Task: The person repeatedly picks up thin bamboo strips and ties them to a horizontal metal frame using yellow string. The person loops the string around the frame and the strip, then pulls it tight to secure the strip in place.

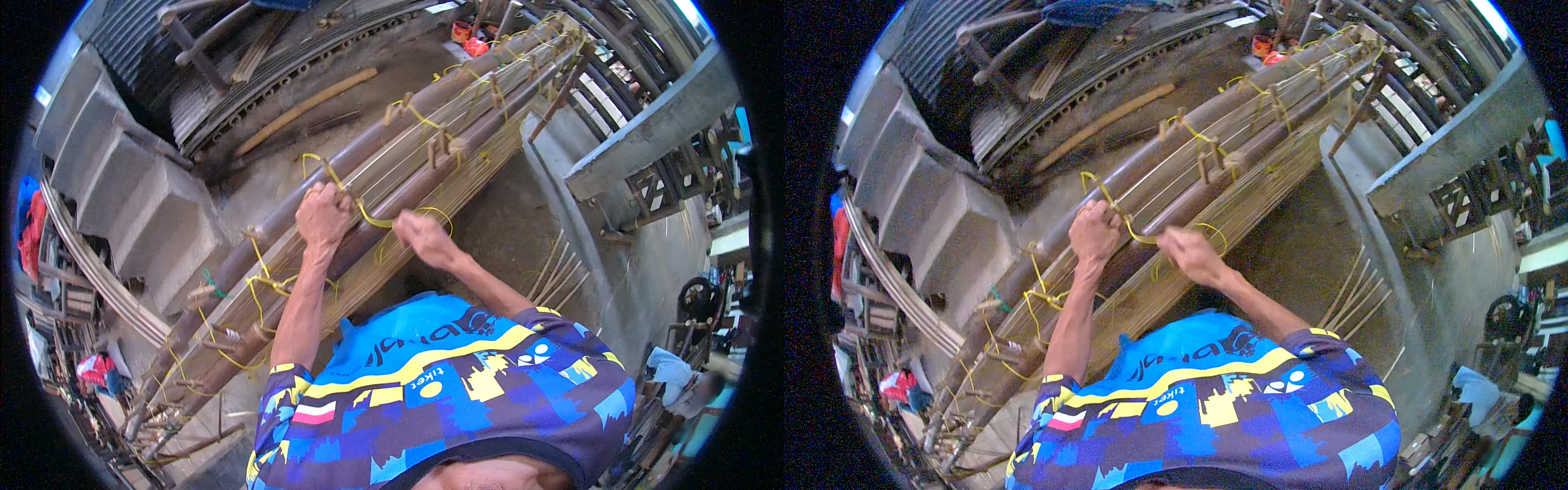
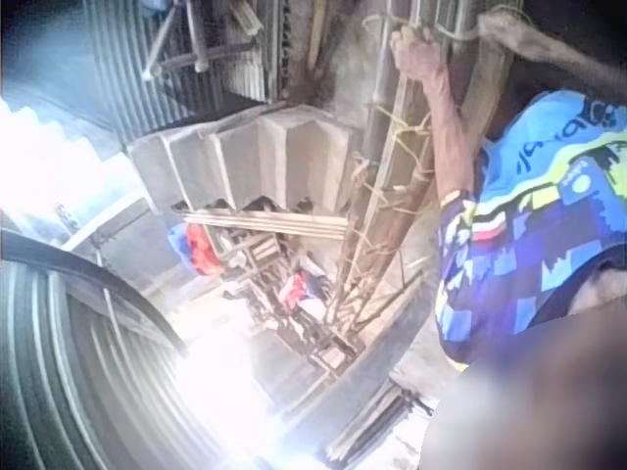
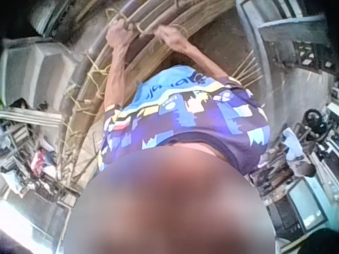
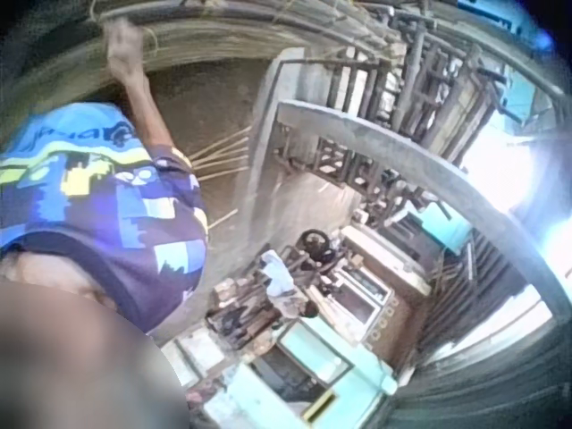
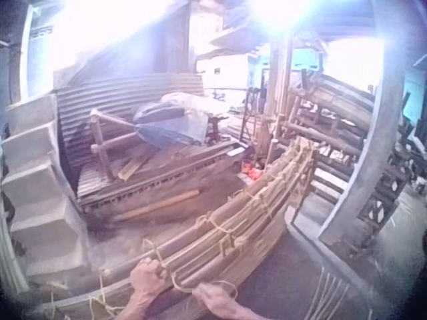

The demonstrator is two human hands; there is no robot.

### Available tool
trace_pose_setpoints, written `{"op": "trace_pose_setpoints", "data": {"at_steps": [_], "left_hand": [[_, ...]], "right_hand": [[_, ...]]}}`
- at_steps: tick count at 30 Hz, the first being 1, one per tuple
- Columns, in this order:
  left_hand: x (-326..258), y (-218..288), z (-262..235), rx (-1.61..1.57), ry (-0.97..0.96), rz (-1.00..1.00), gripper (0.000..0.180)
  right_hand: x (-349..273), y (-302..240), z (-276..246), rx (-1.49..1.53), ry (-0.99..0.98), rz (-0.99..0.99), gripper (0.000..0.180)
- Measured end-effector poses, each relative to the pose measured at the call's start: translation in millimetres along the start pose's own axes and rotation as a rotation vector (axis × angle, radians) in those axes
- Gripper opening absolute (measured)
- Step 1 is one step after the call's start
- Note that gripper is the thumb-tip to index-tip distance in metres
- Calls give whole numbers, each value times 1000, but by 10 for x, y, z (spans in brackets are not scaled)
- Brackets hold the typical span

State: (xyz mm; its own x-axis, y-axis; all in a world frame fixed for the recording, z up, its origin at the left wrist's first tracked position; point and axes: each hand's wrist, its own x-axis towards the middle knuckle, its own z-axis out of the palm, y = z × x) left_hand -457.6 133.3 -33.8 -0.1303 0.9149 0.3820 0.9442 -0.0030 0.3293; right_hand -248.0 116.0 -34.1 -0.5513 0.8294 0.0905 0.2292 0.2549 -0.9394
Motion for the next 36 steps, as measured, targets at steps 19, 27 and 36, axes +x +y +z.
{"op": "trace_pose_setpoints", "data": {"at_steps": [19, 27, 36], "left_hand": [[-1233, 1, -242, -163, -14, 79, 67], [-899, -151, 286, -80, -168, -62, 75], [-201, -90, -155, -63, 104, -183, 46]], "right_hand": [[-3384, 1898, 366, -579, 144, 1023, 37], [-3274, 1946, 392, -540, 185, 960, 37], [-3690, 2079, 321, -528, 247, 887, 38]]}}
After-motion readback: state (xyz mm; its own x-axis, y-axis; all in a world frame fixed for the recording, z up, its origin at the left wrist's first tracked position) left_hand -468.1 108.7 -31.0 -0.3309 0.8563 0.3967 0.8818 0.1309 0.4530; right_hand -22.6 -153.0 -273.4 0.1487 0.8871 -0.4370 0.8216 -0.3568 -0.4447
